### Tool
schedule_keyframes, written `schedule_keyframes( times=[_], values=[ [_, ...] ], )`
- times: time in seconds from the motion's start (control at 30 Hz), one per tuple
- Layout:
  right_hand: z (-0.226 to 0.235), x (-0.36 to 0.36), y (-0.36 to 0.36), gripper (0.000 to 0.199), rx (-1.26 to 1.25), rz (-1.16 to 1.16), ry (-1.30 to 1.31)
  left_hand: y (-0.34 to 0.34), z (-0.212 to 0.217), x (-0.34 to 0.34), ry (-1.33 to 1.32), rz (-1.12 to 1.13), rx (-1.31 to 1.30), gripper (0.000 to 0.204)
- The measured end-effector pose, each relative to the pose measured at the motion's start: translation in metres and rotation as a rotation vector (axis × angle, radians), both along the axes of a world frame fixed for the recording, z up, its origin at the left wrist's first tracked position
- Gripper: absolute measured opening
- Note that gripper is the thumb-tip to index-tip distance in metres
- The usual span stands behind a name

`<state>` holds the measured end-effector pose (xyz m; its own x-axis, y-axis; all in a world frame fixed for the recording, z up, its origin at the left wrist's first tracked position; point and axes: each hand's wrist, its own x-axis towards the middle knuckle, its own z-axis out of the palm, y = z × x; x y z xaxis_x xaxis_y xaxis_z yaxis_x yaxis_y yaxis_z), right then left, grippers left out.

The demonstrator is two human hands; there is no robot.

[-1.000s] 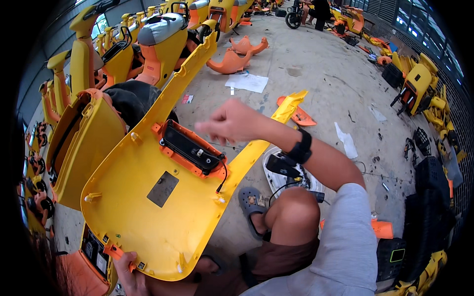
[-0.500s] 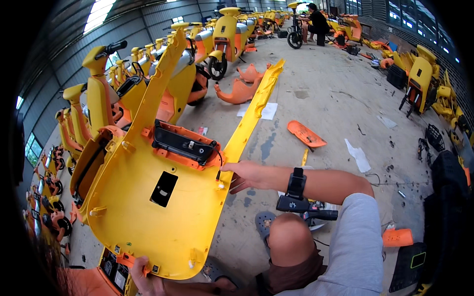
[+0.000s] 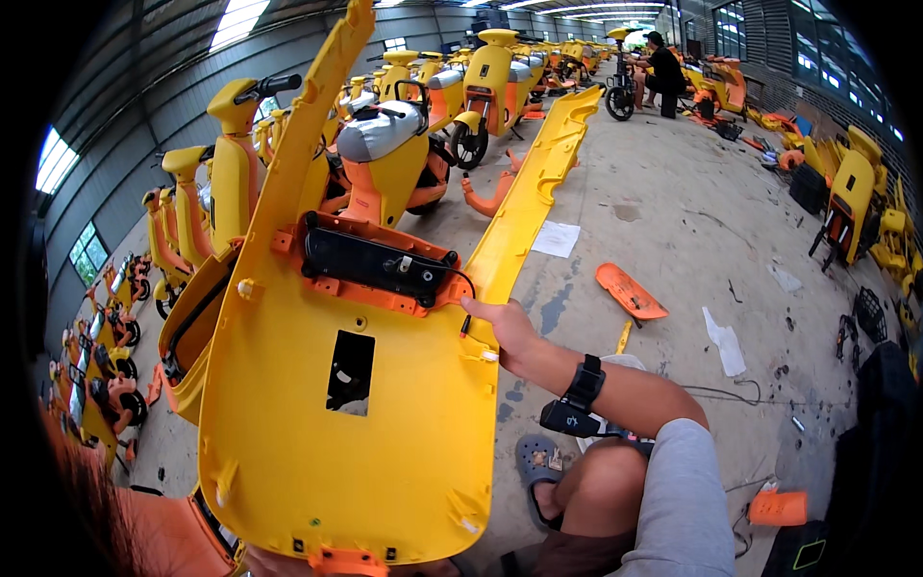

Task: The person uses a power drill and screws to attach a black component to a yellow body panel, then aligns the panel and attaches it to a scooter frame by hand.

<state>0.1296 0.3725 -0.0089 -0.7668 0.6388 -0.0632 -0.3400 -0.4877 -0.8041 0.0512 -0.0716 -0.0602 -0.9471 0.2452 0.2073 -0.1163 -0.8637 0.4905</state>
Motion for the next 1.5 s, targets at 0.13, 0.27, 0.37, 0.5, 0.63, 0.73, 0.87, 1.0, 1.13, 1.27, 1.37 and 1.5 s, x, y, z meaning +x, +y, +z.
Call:
schedule_keyframes(
  times=[0.13,0.27,0.37,0.5,0.63,0.73,0.87,1.0,1.13,1.27,1.37,1.5],
  values=[
    [-0.004,0.001,0.001,0.034,0.059,0.06,-0.043,0.021,0.078,-0.037,0.049,-0.203,-0.326,0.07],
    [-0.02,-0.002,-0.011,0.033,0.108,0.079,-0.111,0.032,0.103,-0.066,0.142,-0.52,-0.596,0.092],
    [-0.023,-0.009,-0.02,0.031,0.178,0.095,-0.218,0.034,0.092,-0.057,0.092,-0.68,-0.612,0.091],
    [-0.042,-0.019,-0.023,0.03,0.337,0.047,-0.285,0.058,0.082,-0.049,-0.014,-0.582,-0.834,0.064],
    [-0.061,-0.027,-0.024,0.032,0.588,0.03,-0.302,0.061,0.049,-0.052,-0.084,-0.471,-0.888,0.063],
    [-0.055,-0.028,-0.024,0.035,0.744,0.026,-0.389,0.061,0.047,-0.051,-0.103,-0.544,-0.834,0.064],
    [-0.063,-0.034,-0.017,0.038,0.739,0.012,-0.426,0.066,0.035,-0.047,-0.115,-0.588,-0.836,0.064],
    [-0.06,-0.037,-0.014,0.037,0.796,0.009,-0.537,0.068,0.038,-0.041,-0.124,-0.587,-0.87,0.067],
    [-0.057,-0.036,-0.014,0.033,0.893,-0.035,-0.638,0.066,0.04,-0.036,-0.106,-0.544,-0.941,0.069],
    [-0.059,-0.045,-0.016,0.03,0.986,-0.069,-0.554,0.054,0.044,-0.033,-0.068,-0.505,-0.965,0.07],
    [-0.054,-0.038,-0.018,0.028,0.703,0.035,-0.4,0.054,0.05,-0.034,-0.068,-0.512,-0.914,0.069],
    [-0.052,-0.031,-0.015,0.026,0.938,-0.095,-0.447,0.055,0.057,-0.037,0.06,-0.501,-0.957,0.074]
  ],
)
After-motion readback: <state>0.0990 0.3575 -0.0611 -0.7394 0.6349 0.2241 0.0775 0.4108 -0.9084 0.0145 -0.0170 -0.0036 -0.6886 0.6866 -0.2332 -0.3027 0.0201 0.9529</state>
